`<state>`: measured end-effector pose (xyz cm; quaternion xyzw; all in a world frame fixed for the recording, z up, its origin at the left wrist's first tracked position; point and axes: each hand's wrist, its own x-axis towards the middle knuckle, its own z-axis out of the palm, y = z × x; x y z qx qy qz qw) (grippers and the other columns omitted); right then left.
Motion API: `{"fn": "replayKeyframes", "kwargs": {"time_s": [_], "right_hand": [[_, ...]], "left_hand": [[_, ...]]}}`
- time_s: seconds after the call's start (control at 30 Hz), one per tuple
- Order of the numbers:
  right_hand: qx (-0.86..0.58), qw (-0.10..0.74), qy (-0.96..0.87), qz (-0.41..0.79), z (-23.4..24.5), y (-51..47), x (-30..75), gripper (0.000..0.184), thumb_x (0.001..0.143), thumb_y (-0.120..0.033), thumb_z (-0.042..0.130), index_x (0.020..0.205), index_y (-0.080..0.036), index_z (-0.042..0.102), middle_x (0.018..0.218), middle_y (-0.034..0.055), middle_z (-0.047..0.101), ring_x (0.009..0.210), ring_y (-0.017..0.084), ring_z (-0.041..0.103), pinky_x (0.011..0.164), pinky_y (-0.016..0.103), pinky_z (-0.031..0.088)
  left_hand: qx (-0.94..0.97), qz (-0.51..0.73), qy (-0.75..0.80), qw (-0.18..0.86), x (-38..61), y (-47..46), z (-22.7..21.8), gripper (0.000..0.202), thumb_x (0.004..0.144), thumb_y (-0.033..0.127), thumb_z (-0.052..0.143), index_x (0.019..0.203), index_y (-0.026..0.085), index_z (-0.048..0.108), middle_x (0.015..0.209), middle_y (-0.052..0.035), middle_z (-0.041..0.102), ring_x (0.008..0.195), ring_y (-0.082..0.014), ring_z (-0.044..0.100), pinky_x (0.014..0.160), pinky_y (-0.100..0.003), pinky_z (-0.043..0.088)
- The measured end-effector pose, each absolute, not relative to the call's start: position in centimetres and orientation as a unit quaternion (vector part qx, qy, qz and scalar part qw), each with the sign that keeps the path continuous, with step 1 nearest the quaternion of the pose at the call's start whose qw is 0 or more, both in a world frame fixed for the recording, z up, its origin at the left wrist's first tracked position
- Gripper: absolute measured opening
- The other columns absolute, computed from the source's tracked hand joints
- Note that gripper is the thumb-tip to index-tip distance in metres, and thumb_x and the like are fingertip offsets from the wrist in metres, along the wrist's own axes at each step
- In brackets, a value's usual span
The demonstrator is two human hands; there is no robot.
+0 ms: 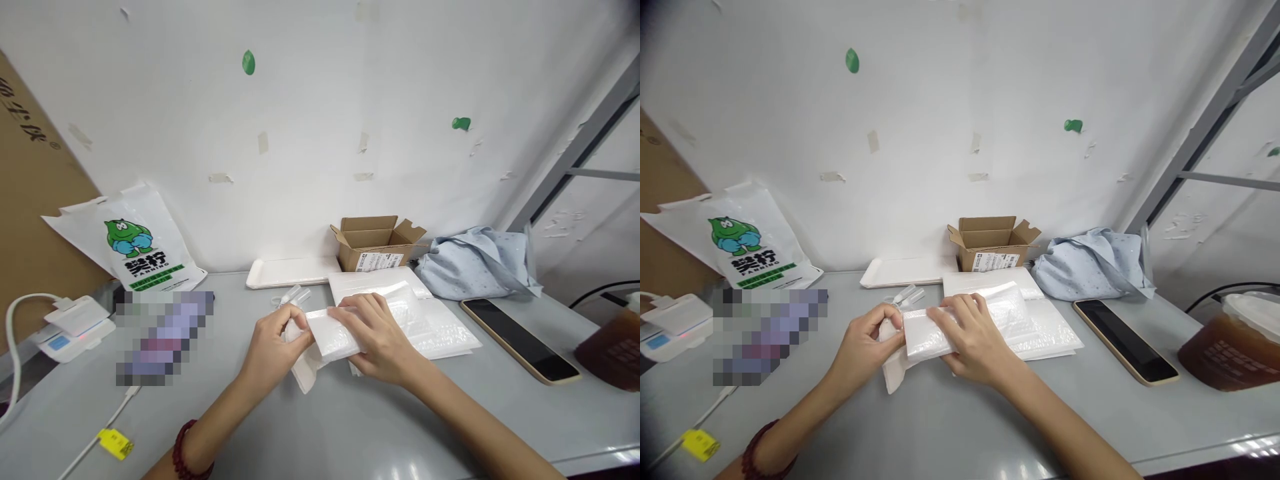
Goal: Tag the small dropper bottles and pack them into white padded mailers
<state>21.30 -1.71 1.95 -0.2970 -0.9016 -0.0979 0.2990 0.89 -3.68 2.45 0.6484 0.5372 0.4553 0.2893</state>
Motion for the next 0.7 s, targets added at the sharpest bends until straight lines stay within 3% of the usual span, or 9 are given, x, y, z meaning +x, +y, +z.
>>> {"fn": "replayKeyframes", "kwargs": {"time_s": [0.17,0.3,0.5,0.7], "right_hand": [[-0.268,0.307,-0.907,-0.104,1.9,-1.9,21.1,0.043,0.077,-0.018,0.049,0.12,-0.014,0.05,0.106,0.0147,0.051,0.095,0.026,0.045,0.081,0.042,0.034],[-0.258,0.31,-0.909,-0.108,1.8,-2.0,20.9,0.047,0.073,-0.013,0.048,0.12,-0.014,0.05,0.104,0.0146,0.051,0.094,0.026,0.045,0.08,0.042,0.035],[-0.244,0.309,-0.913,-0.11,1.7,-2.4,20.7,0.044,0.078,-0.015,0.048,0.122,-0.013,0.05,0.107,0.0158,0.052,0.097,0.026,0.047,0.083,0.045,0.036],[-0.234,0.283,-0.918,-0.147,1.7,-2.7,20.3,0.052,0.076,-0.007,0.045,0.127,-0.012,0.044,0.121,0.0195,0.05,0.116,0.03,0.042,0.091,0.05,0.035]], "left_hand": [[0.605,0.439,0.54,0.386,1.3,-3.6,2.7,0.024,0.065,0.026,0.063,0.076,0.022,0.042,0.065,0.0053,0.052,0.056,-0.012,0.047,0.05,-0.02,0.035],[0.644,0.397,0.526,0.388,1.1,-3.2,2.7,0.014,0.066,0.025,0.06,0.065,0.019,0.048,0.063,0.0047,0.049,0.059,-0.011,0.043,0.054,-0.02,0.034],[0.621,0.411,0.547,0.383,1.1,-3.2,1.9,0.024,0.061,0.024,0.057,0.053,0.019,0.035,0.052,0.007,0.034,0.053,-0.0088,0.03,0.048,-0.02,0.024],[0.613,0.431,0.517,0.414,1.5,-3.5,1.6,0.027,0.062,0.024,0.052,0.048,0.02,0.029,0.05,0.0065,0.029,0.052,-0.0083,0.027,0.048,-0.021,0.023]]}}
